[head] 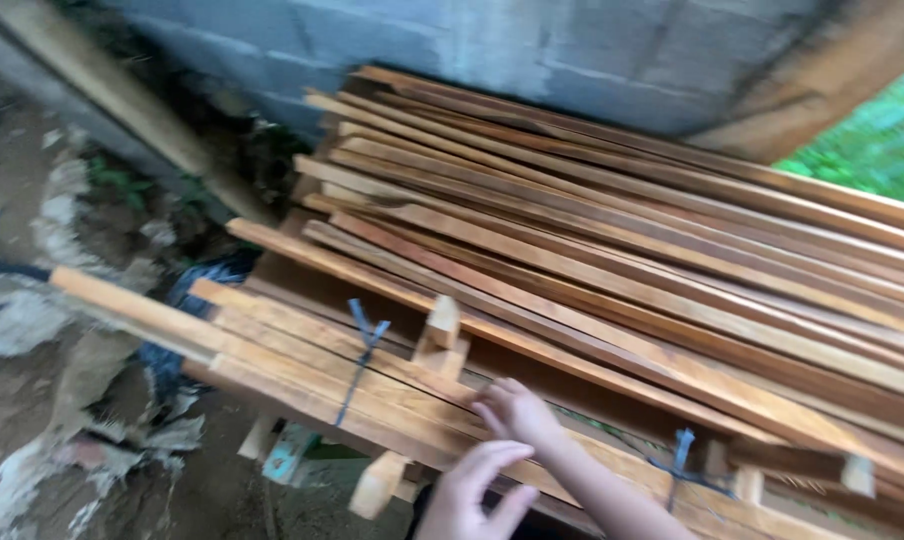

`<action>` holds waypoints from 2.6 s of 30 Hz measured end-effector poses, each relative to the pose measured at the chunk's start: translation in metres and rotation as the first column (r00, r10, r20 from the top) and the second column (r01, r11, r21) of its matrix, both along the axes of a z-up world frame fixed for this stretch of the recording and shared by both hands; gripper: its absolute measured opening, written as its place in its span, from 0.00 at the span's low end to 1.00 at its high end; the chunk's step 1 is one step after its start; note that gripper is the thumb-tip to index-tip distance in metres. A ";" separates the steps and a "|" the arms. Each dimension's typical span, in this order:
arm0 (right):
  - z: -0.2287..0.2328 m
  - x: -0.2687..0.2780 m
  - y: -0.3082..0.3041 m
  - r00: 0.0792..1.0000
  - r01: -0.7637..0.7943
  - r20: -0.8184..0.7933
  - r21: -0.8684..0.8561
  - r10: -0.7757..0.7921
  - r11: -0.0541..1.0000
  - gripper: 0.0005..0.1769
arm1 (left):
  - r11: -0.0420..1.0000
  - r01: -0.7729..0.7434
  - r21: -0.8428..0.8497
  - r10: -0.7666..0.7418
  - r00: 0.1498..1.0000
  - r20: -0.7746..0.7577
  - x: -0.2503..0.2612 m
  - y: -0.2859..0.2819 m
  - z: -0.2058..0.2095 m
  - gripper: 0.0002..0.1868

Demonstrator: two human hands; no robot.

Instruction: The person ties a bundle of wooden planks with a black strap, securing it with a knot. They then lift the bundle and place it on top of other stacked wood bundles. Finally, the person arranges loose wooden planks on a wooden workbench.

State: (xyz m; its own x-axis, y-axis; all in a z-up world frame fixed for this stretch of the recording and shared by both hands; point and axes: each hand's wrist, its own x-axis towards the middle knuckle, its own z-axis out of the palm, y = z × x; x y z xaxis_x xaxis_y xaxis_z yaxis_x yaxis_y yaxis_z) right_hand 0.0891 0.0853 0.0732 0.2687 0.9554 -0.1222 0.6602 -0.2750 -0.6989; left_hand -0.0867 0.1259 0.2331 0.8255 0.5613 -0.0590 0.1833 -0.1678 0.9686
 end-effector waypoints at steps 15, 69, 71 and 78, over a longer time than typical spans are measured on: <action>-0.020 -0.097 0.254 0.982 -0.160 -0.175 -0.619 0.063 0.769 0.62 | 0.118 -0.962 -0.247 0.844 0.229 -0.485 -0.078 0.167 -0.206 0.50; -0.048 0.091 -0.087 0.936 -0.219 -0.341 -0.754 -0.084 0.620 0.74 | 0.011 -0.658 -0.753 0.267 0.728 -0.632 -0.066 -0.098 -0.393 0.48; -0.048 0.093 -0.082 0.926 -0.242 -0.367 -0.760 -0.091 0.604 0.74 | 0.399 -0.675 -0.621 0.410 0.737 -0.538 -0.035 -0.107 -0.382 0.41; -0.029 0.095 -0.075 0.921 -0.277 -0.385 -0.746 -0.053 0.605 0.78 | -0.256 -0.739 -0.623 0.697 0.306 -0.648 0.040 -0.084 -0.263 0.53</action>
State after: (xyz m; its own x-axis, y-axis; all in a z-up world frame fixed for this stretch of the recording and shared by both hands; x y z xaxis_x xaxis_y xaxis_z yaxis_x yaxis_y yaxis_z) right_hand 0.1841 0.0100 0.0439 -0.0508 0.4670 -0.8828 0.4937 -0.7567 -0.4286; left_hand -0.0472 0.0420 -0.0302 -0.1270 0.3927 -0.9108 -0.4017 0.8193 0.4092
